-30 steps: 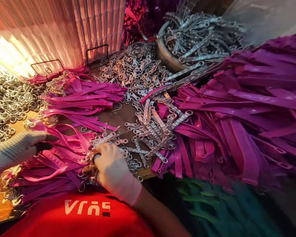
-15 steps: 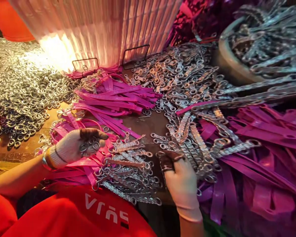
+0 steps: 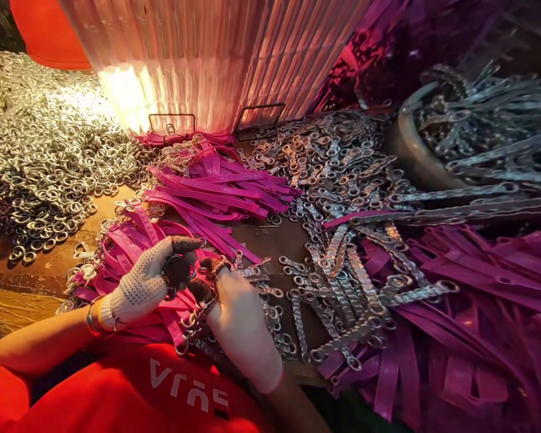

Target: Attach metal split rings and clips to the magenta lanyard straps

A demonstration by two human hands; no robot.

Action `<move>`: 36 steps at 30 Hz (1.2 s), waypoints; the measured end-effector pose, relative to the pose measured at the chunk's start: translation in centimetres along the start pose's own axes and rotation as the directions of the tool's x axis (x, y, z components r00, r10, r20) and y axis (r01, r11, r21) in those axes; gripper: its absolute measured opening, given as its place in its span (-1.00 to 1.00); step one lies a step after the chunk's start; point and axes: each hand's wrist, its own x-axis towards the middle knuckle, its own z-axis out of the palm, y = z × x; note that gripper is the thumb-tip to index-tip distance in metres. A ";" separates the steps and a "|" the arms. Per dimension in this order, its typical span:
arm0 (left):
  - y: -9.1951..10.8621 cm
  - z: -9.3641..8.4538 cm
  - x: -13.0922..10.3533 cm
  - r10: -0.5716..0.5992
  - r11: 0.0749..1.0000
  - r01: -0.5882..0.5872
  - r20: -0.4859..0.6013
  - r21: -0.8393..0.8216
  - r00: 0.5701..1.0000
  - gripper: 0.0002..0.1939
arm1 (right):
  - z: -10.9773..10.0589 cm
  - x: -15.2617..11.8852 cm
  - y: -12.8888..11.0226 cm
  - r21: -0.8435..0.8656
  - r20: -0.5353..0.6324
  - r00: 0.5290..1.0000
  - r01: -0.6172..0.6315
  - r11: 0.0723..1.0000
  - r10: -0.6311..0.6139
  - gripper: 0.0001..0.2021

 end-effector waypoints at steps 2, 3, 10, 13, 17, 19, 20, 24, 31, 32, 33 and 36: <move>-0.8 0.0 -0.2 0.083 0.996 -0.083 -0.001 0.040 0.997 -0.64 | 0.5 -0.1 0.0 -0.020 -0.006 1.000 -0.014 1.000 0.014 -0.80; -1.2 0.1 -0.3 0.097 0.995 -0.097 0.000 0.034 0.995 -0.66 | 0.8 -0.2 -0.1 -0.023 -0.016 1.000 -0.014 1.000 0.014 -0.82; -0.7 -0.4 0.0 -0.112 0.980 0.114 0.020 -0.162 0.994 -0.70 | 0.8 -0.8 -0.4 -0.006 -0.082 0.995 0.051 0.999 -0.051 -0.71; -0.2 -0.8 0.4 -0.247 0.925 0.275 0.136 -0.262 0.959 -0.69 | 0.2 -0.8 0.2 -0.094 -0.093 0.979 0.171 0.981 -0.179 -0.48; -0.5 -0.5 0.4 -0.294 0.913 0.352 0.265 -0.207 0.918 -0.66 | -0.4 -0.5 1.0 -0.187 0.011 0.947 0.317 0.930 -0.320 -0.38; -0.6 -0.4 0.1 -0.292 0.930 0.338 0.262 -0.147 0.920 -0.62 | -0.6 -0.4 1.2 -0.234 0.026 0.939 0.340 0.911 -0.344 -0.47; -0.7 -0.5 -0.1 -0.281 0.943 0.315 0.251 -0.106 0.926 -0.62 | -0.8 -0.5 1.2 -0.276 0.018 0.940 0.331 0.902 -0.340 -0.52; -0.4 -1.2 -0.6 -0.109 0.976 0.048 0.284 0.214 0.953 -0.77 | -1.7 -1.0 0.6 -0.395 0.048 0.959 0.275 0.876 -0.280 -0.80; 1.3 0.3 -0.3 -0.322 0.939 0.343 0.407 0.023 0.855 -0.63 | -0.5 -2.6 -0.2 -0.422 -0.085 0.956 0.221 0.880 -0.280 -0.89; 1.6 0.7 0.3 -0.340 0.924 0.380 0.382 -0.031 0.859 -0.61 | -0.3 -2.7 0.1 -0.449 -0.140 0.956 0.173 0.877 -0.260 -0.87; 1.7 1.0 1.2 -0.328 0.930 0.365 0.362 -0.037 0.872 -0.62 | -0.2 -2.8 0.5 -0.458 -0.177 0.959 0.119 0.881 -0.221 -0.83; 1.4 1.4 5.4 -0.152 0.970 0.062 0.388 0.236 0.909 -0.80 | -1.0 -2.9 2.3 -0.389 -0.278 0.955 -0.016 0.921 -0.101 -0.77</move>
